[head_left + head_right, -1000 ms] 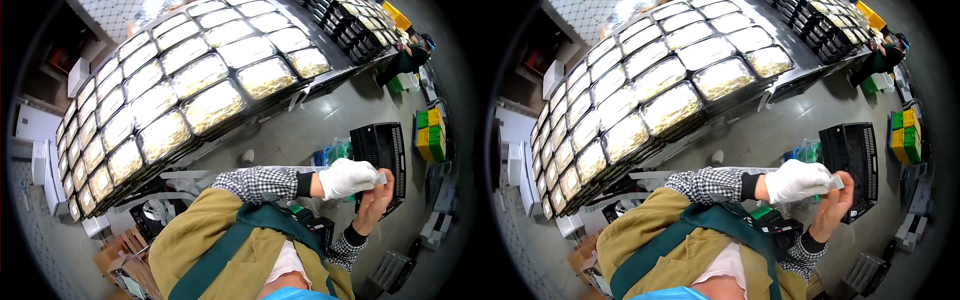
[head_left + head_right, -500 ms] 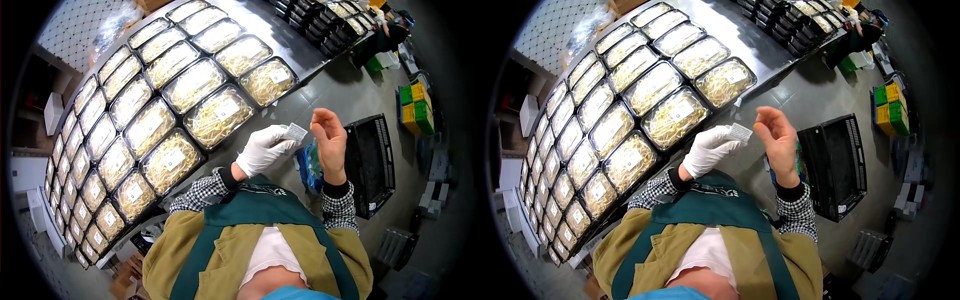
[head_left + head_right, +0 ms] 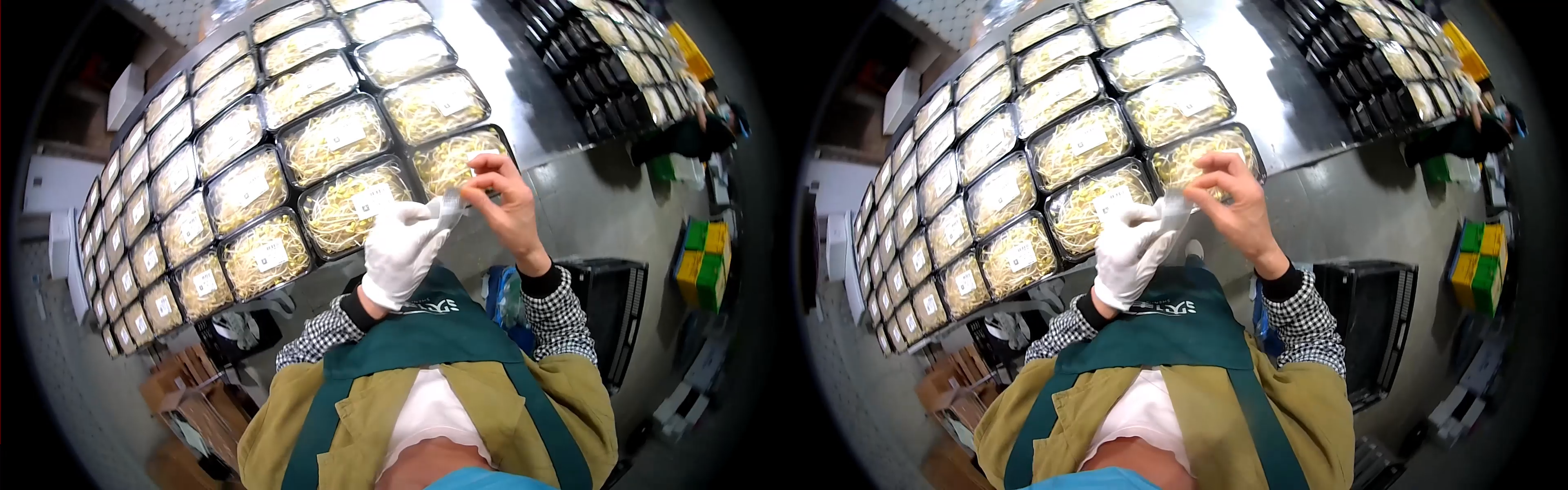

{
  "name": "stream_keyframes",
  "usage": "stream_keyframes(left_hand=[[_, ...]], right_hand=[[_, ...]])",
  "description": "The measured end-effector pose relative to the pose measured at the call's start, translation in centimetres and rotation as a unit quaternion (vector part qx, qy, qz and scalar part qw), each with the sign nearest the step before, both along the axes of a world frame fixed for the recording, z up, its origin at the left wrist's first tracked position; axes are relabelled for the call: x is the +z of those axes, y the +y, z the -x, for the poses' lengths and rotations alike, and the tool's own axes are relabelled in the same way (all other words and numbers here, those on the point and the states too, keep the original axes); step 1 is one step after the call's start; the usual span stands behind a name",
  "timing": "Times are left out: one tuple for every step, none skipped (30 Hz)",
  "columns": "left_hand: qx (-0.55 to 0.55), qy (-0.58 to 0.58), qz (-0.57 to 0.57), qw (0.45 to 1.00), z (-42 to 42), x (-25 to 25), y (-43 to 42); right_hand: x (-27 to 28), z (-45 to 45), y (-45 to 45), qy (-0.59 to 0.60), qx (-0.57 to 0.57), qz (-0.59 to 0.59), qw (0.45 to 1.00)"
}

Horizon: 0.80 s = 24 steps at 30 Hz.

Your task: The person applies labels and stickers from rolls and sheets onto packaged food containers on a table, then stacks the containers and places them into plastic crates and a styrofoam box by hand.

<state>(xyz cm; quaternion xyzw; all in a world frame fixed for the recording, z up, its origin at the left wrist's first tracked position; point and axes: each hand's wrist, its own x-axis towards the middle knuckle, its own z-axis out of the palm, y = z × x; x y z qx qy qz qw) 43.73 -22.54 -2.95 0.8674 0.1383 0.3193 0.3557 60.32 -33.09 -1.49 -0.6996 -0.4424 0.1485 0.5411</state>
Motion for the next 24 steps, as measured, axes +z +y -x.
stream_keyframes(left_hand=[[0.036,0.0,-0.089,0.995,0.1,1.0,0.4],[0.052,-0.03,-0.113,0.992,0.5,2.5,0.3],[0.044,-0.079,-0.081,0.993,0.4,2.4,-0.1],[0.035,-0.13,-0.049,0.99,0.3,2.2,-0.5],[-0.024,-0.141,0.033,0.989,0.4,1.0,-1.0],[-0.06,-0.152,0.165,0.973,0.2,0.2,-1.9],[-0.052,-0.147,0.377,0.913,0.2,-0.1,-3.5],[-0.043,-0.14,0.569,0.809,0.2,-0.3,-4.7],[-0.137,-0.094,0.633,0.756,0.1,0.4,-3.7],[-0.133,-0.002,0.614,0.778,-0.1,0.2,-3.4],[-0.124,0.033,0.604,0.786,-0.2,0.1,-3.4],[-0.117,0.069,0.593,0.793,-0.3,0.0,-3.6],[-0.119,0.049,0.594,0.794,-0.2,-0.7,-4.0],[-0.12,0.011,0.603,0.789,-0.4,-1.0,-4.3],[-0.122,-0.026,0.611,0.782,-0.5,-1.2,-4.6],[-0.123,-0.065,0.617,0.775,-0.6,-1.3,-4.9],[-0.114,-0.044,0.599,0.791,-0.6,-1.3,-4.9],[-0.108,-0.045,0.597,0.794,-0.7,-1.3,-5.0],[-0.102,-0.045,0.594,0.797,-0.8,-1.2,-4.8],[-0.098,-0.043,0.59,0.8,-0.9,-1.1,-4.7],[-0.067,-0.038,0.621,0.78,-1.1,-0.6,-4.8],[-0.03,-0.047,0.623,0.78,-1.6,0.1,-4.8],[-0.023,-0.042,0.622,0.781,-1.7,-0.5,-4.6],[-0.017,-0.039,0.621,0.783,-1.9,-0.8,-4.3]], right_hand=[[0.5,-0.3,0.2,0.008,0.045,-0.009,0.999],[1.4,-0.3,0.1,0.019,0.087,-0.017,0.996],[2.1,-0.5,0.0,-0.044,0.132,-0.037,0.99],[2.3,-0.4,-0.2,-0.078,0.144,-0.073,0.984],[2.0,-0.4,-0.5,-0.103,0.157,-0.108,0.976],[1.8,-0.4,-0.9,-0.128,0.17,-0.141,0.967],[1.9,-0.5,-1.1,-0.183,0.183,-0.162,0.952],[1.7,-0.4,-1.5,-0.191,0.175,-0.188,0.947],[1.4,-0.8,-1.7,-0.15,0.129,-0.201,0.959],[1.1,-1.5,-2.1,-0.108,0.082,-0.211,0.968],[0.6,-2.6,-2.6,0.026,-0.013,-0.127,0.992],[-0.2,-3.8,-1.9,-0.026,-0.005,-0.082,0.996],[-1.3,-5.5,-0.3,-0.079,0.0,-0.039,0.996],[-2.4,-6.7,0.9,-0.133,0.003,0.004,0.991],[-3.7,-7.0,1.5,-0.17,0.01,0.016,0.985],[-5.2,-6.9,2.3,-0.208,0.018,0.026,0.978],[-6.4,-6.6,2.9,-0.246,0.028,0.035,0.968],[-6.9,-6.1,3.3,-0.267,0.011,0.045,0.963],[-7.1,-5.7,3.4,-0.294,-0.003,0.056,0.954],[-7.1,-5.3,3.6,-0.322,-0.02,0.065,0.944],[-7.1,-5.0,3.8,-0.332,-0.027,0.071,0.94],[-7.1,-4.7,3.8,-0.341,-0.035,0.079,0.936],[-7.1,-4.6,3.7,-0.351,-0.045,0.087,0.931],[-7.1,-4.7,3.7,-0.35,-0.049,0.086,0.931]])
